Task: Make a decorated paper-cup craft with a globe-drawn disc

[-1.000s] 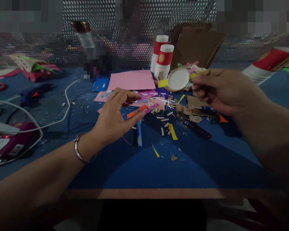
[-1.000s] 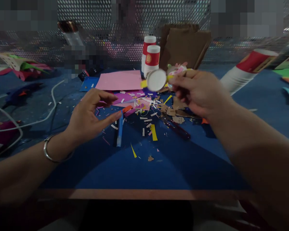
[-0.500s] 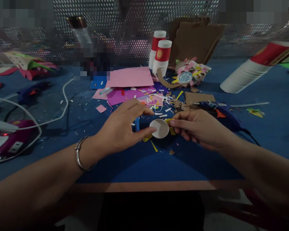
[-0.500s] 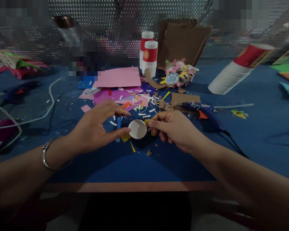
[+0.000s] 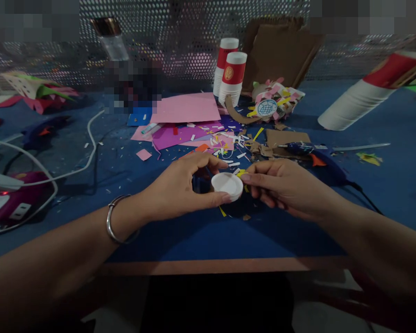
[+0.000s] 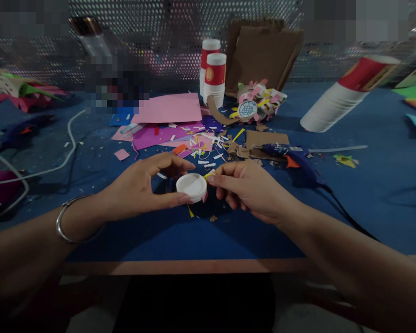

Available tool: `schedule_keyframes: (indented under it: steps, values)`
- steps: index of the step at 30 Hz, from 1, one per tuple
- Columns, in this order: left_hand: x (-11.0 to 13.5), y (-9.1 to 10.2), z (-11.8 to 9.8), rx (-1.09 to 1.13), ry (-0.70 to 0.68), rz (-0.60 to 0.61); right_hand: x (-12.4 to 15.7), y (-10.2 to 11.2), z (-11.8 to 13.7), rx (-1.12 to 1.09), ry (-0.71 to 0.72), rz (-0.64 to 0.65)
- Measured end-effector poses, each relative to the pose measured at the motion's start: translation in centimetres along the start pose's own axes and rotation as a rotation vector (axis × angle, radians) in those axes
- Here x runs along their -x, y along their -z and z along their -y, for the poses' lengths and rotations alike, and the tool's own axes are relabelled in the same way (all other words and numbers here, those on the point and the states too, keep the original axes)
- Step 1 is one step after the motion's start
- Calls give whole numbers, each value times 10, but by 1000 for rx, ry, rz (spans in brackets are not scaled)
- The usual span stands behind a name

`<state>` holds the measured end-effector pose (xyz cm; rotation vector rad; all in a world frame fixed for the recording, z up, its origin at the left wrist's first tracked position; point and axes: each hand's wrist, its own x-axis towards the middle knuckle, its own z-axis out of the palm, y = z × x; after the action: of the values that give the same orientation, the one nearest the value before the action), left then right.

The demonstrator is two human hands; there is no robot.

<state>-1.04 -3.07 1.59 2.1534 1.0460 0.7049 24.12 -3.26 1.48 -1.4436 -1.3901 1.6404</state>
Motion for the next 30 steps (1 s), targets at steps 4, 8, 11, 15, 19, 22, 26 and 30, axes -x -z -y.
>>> schedule_keyframes:
  steps: [4, 8, 11, 15, 19, 22, 26, 30]
  values:
    - [1, -2, -3, -93, -12, 17, 3, -2, 0, 32, 8, 43]
    - [4, -8, -5, -245, -117, -7, 3, -3, -2, 57, 53, 37]
    - [8, -14, -10, -332, -186, -12, 1, -3, -5, 55, 72, 23]
    - [11, -19, -16, -421, -225, 18, 1, -4, -5, 53, 72, 5]
    - [9, -17, -14, -451, -204, -6, 1, -5, -3, 52, 78, -5]
    - [5, -11, -8, -438, -160, -45, 1, -4, -2, 88, 100, 4]
    - [0, 0, -2, -225, -84, -63, 1, -2, -3, 114, 133, 0]
    - [-1, 9, -4, -29, -56, -26, 0, 0, -4, 119, 140, -9]
